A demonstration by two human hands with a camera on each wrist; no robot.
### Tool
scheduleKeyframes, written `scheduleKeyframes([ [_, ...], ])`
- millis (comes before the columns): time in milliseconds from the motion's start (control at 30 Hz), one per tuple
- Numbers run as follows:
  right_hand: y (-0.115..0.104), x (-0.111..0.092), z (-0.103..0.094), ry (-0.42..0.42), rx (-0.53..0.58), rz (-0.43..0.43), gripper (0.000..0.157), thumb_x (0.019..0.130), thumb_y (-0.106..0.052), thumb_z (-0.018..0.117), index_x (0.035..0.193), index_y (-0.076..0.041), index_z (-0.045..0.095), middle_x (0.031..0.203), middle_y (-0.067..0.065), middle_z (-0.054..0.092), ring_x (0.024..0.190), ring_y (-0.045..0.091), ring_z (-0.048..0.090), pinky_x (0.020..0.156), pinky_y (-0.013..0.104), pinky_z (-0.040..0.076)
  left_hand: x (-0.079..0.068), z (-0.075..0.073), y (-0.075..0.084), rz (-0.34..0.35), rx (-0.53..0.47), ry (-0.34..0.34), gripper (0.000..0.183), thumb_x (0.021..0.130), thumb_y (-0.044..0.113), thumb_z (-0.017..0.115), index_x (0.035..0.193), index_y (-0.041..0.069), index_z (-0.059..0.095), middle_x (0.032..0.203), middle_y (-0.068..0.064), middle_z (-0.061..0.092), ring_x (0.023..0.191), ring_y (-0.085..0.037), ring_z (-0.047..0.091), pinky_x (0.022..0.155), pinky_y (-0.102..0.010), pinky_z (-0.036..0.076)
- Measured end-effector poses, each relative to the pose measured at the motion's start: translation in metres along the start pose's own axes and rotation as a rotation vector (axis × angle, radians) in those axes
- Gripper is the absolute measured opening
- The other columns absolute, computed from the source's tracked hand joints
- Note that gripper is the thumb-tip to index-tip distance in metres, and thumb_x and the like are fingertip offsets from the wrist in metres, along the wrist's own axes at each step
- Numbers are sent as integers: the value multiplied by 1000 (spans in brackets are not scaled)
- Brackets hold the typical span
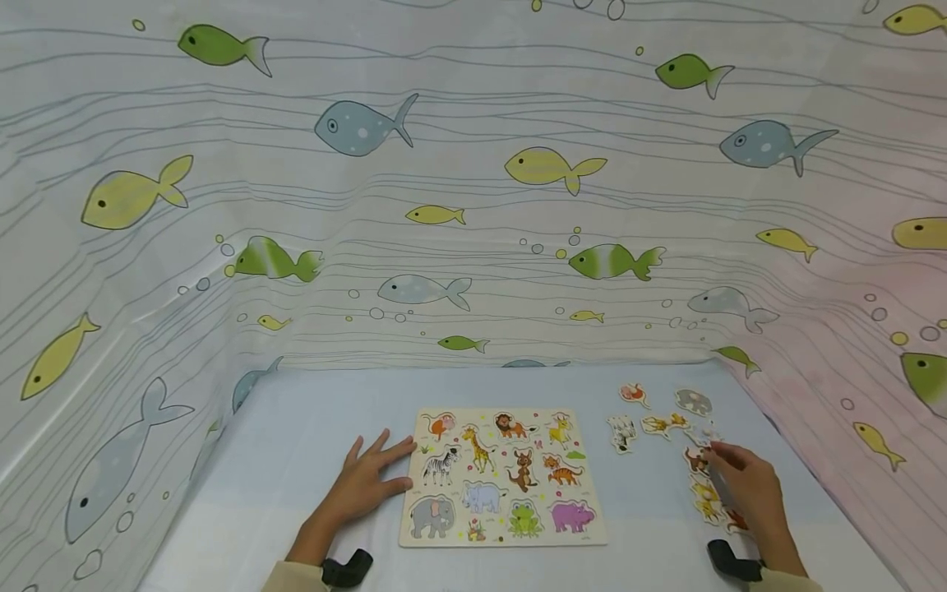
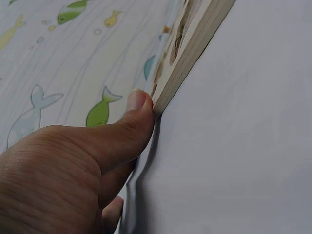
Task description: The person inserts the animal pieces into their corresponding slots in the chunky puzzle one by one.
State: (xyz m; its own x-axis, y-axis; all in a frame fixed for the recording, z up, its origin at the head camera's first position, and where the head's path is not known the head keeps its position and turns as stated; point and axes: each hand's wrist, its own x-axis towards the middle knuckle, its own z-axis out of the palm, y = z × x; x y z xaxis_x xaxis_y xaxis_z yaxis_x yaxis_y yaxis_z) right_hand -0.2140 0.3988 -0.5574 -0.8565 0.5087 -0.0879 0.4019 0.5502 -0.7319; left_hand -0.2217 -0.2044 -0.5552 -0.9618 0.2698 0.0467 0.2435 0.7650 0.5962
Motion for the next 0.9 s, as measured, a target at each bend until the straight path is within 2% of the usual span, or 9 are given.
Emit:
scheduleKeyframes([
  [167,1,0,-3,-43,-86,-72,63,95,-47,66,136,1,58,142,29,52,129,48,48,99,64,43,-2,-1,-1,11,-13,10,66,80,47,76,140,25,60,149,3,55,151,-37,28,125,-60,-2],
  [300,2,-1,-6,-70,-156,-175,61,95,-45,66,133,3,60,138,32,52,124,51,49,95,66,44,-3,-1,-1,31,-11,23,65,81,47,76,139,24,60,148,2,56,150,-39,30,124,-62,0],
  [433,6,-1,-4,-35,-196,-275,51,95,-34,69,126,5,65,128,32,57,116,50,55,89,63,48,-3,0,-1,37,-4,20,66,81,49,76,140,24,59,148,2,55,150,-38,30,124,-62,-1],
  [567,10,-1,1,21,-226,-338,40,93,-24,71,120,6,68,119,31,60,107,48,59,82,61,50,-1,2,-1,27,0,6,67,81,49,75,141,25,58,149,4,53,151,-36,28,125,-60,-2],
  [700,10,-2,4,63,-245,-370,33,91,-17,72,115,7,70,114,30,60,103,49,59,80,61,50,-1,2,0,17,1,2,67,81,49,75,141,25,59,149,4,53,152,-35,28,125,-59,-3],
  [900,6,-4,8,105,-235,-349,30,89,-12,73,112,8,71,113,29,61,105,49,59,84,62,49,-2,0,0,6,-4,5,66,81,49,75,141,25,59,150,5,53,152,-35,28,126,-58,-4],
])
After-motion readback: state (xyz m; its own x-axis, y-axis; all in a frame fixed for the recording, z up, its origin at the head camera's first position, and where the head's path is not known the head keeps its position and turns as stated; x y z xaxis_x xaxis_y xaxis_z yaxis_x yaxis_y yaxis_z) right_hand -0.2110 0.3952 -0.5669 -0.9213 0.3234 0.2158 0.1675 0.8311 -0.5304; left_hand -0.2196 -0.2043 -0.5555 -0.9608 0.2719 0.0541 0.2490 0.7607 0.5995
